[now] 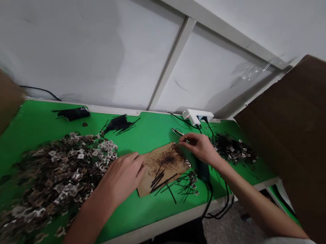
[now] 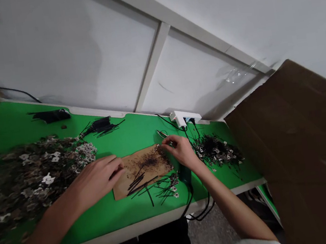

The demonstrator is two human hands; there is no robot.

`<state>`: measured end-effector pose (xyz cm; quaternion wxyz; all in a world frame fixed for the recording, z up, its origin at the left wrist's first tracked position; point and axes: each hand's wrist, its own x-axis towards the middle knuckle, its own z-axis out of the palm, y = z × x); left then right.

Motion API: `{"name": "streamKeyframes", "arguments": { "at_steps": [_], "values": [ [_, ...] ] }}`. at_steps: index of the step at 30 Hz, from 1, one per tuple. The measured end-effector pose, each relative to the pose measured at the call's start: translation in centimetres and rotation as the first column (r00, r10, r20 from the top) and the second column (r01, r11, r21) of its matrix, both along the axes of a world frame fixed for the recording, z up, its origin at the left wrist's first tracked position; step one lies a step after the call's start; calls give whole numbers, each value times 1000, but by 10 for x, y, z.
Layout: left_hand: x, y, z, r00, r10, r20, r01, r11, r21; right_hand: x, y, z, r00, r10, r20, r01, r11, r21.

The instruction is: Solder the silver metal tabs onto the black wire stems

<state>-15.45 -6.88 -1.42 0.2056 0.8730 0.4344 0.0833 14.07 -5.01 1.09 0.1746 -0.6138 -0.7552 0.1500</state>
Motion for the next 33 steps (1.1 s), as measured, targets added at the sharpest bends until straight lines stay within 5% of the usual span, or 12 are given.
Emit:
{"name": "streamKeyframes", "arguments": {
  "at_steps": [7, 25, 30, 33],
  "values": [
    [0, 0, -2, 1000, -3, 18, 3, 999, 42, -14, 1, 6, 984, 147, 104, -150, 989, 13],
    [-1, -1, -1, 1000, 6, 21, -8, 998, 60, -16, 11, -1, 966, 214, 148, -214, 977, -14],
    [-2, -1, -2, 1000, -1, 22, -1, 997, 84, -18, 6, 4, 979, 153, 136, -155, 988, 5],
    [0, -4, -2, 998, -14, 54, 6, 990, 143, -6, -15, 8, 990, -32, 140, 20, 996, 84]
  ]
}}
